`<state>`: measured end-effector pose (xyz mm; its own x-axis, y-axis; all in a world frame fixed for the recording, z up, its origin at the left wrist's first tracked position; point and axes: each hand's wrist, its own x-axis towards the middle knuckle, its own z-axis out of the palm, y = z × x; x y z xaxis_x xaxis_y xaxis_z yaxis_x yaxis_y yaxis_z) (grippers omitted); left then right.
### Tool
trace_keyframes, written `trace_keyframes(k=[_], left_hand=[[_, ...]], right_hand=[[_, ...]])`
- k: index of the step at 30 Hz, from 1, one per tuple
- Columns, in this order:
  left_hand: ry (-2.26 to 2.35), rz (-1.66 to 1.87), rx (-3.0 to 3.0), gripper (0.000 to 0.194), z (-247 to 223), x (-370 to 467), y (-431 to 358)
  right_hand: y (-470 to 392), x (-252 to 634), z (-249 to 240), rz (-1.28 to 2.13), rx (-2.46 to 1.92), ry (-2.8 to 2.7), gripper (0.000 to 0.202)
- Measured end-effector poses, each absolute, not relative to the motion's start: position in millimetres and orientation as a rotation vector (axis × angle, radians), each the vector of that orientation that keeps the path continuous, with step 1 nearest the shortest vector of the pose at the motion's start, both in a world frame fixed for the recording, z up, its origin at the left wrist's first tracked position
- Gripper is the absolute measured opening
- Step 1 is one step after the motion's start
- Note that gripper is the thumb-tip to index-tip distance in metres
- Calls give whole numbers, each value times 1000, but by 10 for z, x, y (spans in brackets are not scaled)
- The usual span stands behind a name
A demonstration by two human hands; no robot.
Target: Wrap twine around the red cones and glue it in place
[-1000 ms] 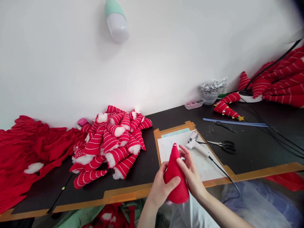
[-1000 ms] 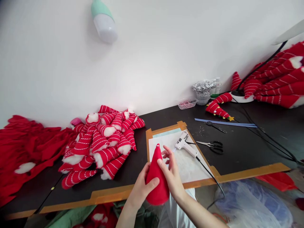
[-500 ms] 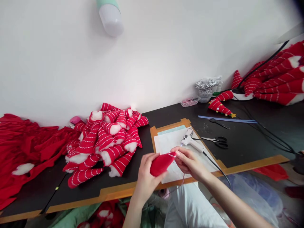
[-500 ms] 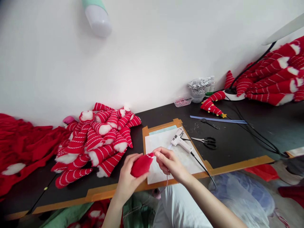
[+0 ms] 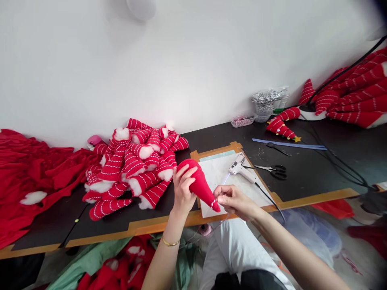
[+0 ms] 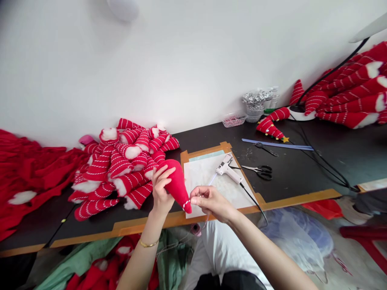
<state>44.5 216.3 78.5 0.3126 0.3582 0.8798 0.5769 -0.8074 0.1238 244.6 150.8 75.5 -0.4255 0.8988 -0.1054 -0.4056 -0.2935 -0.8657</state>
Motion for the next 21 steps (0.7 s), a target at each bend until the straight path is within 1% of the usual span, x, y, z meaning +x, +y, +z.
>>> trace_keyframes(k=[2, 6, 10, 12, 14, 17, 19, 21], left_hand=[[-836, -1481, -2342, 37, 793, 473, 2190], [-902, -1411, -2284, 27, 798, 509, 2253], [-880, -1489, -2295, 23, 734, 559, 2331], [-854, -1540, -2287, 24, 702, 599, 2365], [-818, -1565, -2239, 32, 682, 635, 2394], [-915, -1603, -2179, 51, 664, 645, 2427], [-1213, -1705, -2224, 66, 651, 618, 2430], [-1681, -1987, -2291, 82, 647, 589, 2403]], right_hand=[[1512, 2449, 745, 1894, -748, -982, 50], [1531, 2442, 740, 2032, -656, -940, 50], [1553, 2357, 763, 2214, -506, -823, 51], [1561, 2303, 780, 2260, -451, -754, 55], [1568, 2269, 788, 2260, -436, -717, 58], [1592, 2288, 766, 2200, -477, -722, 51], [1618, 2335, 727, 2095, -566, -781, 46], [1647, 2386, 678, 1989, -665, -831, 45]])
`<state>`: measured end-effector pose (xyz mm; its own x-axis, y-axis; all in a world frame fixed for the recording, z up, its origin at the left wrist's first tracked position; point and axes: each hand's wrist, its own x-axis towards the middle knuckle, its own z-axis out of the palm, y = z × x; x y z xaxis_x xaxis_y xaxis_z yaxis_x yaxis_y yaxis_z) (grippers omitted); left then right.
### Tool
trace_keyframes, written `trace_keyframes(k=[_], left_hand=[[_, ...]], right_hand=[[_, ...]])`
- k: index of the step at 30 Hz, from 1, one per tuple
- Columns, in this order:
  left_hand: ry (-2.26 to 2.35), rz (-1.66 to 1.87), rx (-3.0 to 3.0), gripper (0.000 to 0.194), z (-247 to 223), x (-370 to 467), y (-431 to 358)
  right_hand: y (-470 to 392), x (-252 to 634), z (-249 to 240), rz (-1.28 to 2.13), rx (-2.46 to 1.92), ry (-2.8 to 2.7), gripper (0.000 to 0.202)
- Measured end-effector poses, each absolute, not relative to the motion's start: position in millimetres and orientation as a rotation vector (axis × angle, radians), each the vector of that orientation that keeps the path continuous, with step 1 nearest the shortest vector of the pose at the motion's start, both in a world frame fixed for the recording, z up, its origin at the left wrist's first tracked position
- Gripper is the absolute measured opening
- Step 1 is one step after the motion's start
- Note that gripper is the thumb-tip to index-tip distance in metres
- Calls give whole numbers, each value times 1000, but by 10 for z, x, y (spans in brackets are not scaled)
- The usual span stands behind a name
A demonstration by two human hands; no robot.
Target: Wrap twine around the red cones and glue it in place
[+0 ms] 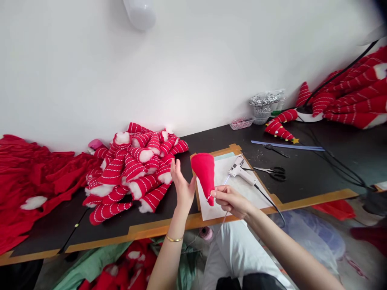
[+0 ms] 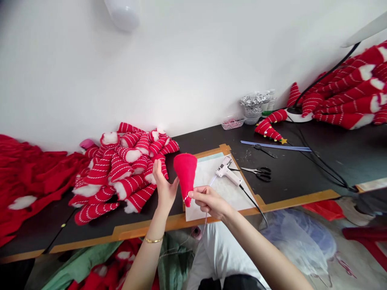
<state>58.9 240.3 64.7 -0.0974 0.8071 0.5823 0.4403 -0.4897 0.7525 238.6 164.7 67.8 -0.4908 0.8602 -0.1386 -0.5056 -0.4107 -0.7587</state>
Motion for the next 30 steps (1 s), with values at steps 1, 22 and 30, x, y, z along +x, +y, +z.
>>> trace_keyframes(k=[1, 22, 30], left_hand=[[1321, 1507, 1560, 87, 652, 583, 2377], [841, 1081, 531, 67, 859, 929, 1952], [914, 1450, 769, 79, 873, 1042, 1990]], right_hand=[[1659, 2407, 654, 1968, -685, -832, 44], [1520, 2434, 459, 2019, -705, -881, 50], [1525, 2385, 622, 1326, -972, -1376, 41]])
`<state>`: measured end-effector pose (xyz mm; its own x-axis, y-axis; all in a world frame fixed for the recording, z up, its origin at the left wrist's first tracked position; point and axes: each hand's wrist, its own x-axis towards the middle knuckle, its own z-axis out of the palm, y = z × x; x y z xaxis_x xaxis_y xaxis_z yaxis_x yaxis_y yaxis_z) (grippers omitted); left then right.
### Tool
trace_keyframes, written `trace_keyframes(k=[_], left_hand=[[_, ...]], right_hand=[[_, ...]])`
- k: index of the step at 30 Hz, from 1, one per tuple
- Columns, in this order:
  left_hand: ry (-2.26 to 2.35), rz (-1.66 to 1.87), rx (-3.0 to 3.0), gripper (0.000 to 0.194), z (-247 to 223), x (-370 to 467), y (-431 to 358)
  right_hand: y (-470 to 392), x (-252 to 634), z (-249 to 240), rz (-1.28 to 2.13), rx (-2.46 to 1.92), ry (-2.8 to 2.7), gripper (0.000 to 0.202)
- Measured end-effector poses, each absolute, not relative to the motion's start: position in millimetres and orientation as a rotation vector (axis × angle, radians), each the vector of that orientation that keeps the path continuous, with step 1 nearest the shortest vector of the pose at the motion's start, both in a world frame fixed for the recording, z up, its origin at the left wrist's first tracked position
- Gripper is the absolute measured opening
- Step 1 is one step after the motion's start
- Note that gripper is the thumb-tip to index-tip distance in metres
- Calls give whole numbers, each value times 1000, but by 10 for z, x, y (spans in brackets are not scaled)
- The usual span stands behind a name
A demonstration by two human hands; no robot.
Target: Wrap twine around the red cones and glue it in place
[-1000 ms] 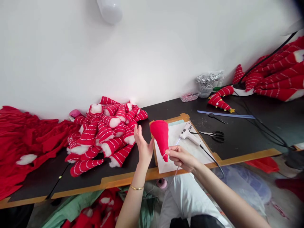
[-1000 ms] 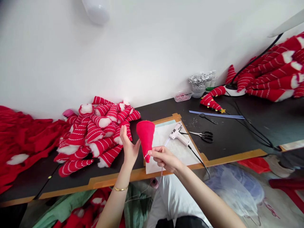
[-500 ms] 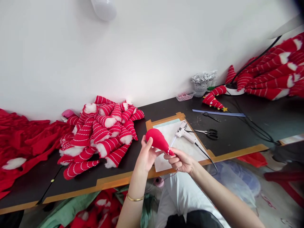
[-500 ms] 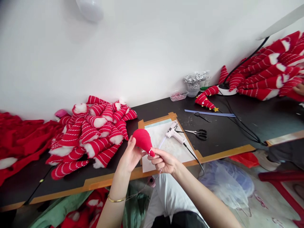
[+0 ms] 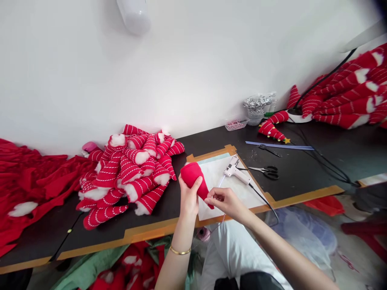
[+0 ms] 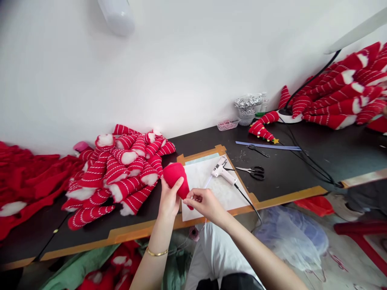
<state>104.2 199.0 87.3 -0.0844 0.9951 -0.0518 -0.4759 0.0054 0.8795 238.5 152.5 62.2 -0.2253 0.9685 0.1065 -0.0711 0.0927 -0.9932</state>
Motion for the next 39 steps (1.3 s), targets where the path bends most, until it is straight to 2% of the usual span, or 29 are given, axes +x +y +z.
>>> trace_keyframes(k=[8, 21, 26, 30, 35, 39], left_hand=[[917, 1416, 765, 68, 922, 1025, 2005], [789, 1151, 405, 58, 941, 950, 2092], [745, 1054, 290, 51, 1064, 999, 2074], [664, 1139, 170, 44, 1155, 1071, 2048], [645, 1225, 134, 47, 1132, 1129, 2046], [660, 1301, 178, 46, 1108, 1171, 2056]], right_hand=[[1528, 2391, 636, 1313, -957, -1322, 38], [1563, 2415, 687, 1578, -918, -1081, 49], [1597, 2392, 670, 1569, -942, -1065, 52], [1612, 2376, 617, 1646, -961, -1042, 56], [1600, 2368, 584, 1864, -821, -916, 56], [1610, 2352, 597, 1907, -786, -905, 54]])
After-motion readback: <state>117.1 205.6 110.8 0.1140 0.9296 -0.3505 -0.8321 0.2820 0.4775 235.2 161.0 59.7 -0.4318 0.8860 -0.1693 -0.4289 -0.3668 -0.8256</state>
